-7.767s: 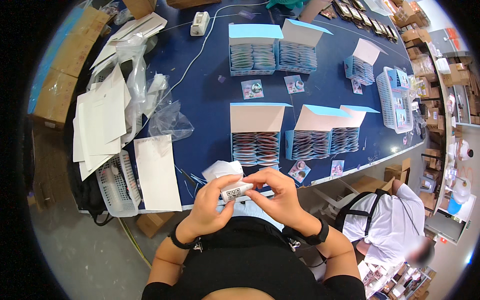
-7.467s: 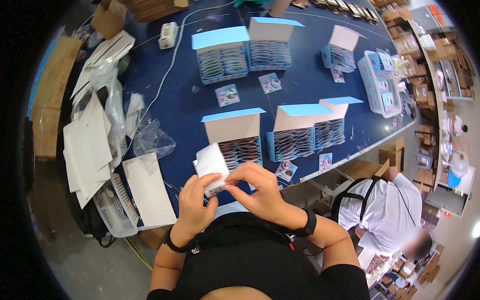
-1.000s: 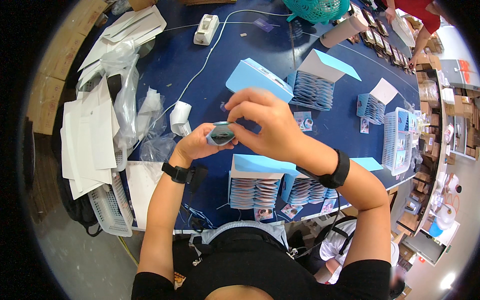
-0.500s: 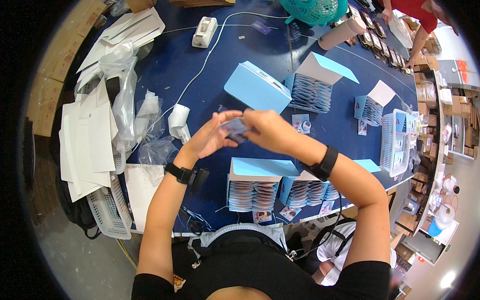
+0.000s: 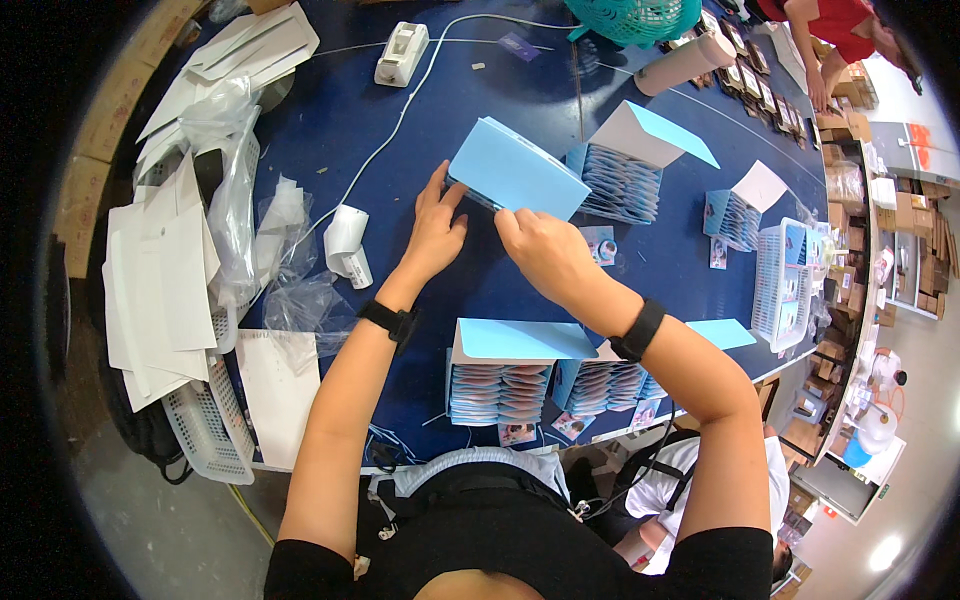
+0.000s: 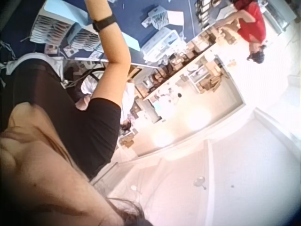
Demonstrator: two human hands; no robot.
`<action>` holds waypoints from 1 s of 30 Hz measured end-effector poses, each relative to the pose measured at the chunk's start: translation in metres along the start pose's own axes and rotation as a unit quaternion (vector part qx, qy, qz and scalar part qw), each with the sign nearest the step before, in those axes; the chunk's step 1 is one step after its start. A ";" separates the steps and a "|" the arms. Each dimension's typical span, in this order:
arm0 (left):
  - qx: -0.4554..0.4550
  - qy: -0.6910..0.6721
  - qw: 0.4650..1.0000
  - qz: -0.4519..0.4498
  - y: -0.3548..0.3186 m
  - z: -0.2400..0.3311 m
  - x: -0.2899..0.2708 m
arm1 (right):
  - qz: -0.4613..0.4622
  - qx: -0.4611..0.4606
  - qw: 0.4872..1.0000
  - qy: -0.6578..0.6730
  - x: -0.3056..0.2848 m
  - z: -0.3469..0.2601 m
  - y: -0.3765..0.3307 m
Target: The person packs small sachets into light blue cardboard boxes at a warehouse workstation. They use a handheld scanner to scan labels on the boxes and arrange the sachets neatly inside before closing the lids. The person also handles shipping labels and places the finished boxes into a white plastic basket.
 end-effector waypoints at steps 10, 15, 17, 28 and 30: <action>0.000 -0.027 0.999 -0.020 0.002 -0.001 -0.004 | -0.038 0.027 0.998 -0.047 0.026 0.023 -0.004; 0.005 0.009 1.000 -0.022 0.002 0.002 -0.005 | -0.022 -0.046 0.998 -0.034 0.022 0.008 0.005; 0.013 0.024 1.000 -0.007 0.005 0.000 -0.004 | -0.030 -0.009 0.998 -0.046 0.018 0.012 0.004; 0.014 -0.025 0.999 -0.020 0.020 -0.019 0.001 | -0.014 -0.016 0.998 -0.054 0.035 0.003 0.041; 0.014 -0.037 0.999 -0.028 0.020 -0.020 0.000 | -0.025 -0.003 0.998 -0.056 0.038 0.007 0.046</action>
Point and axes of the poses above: each hand's wrist, its own y-axis towards the middle knuckle, its own x-axis out of the palm, z = x × y, the point moved 9 cm from there along y, towards the middle knuckle, and after that the axes turned 5 degrees about y, right-handed, at the moved point
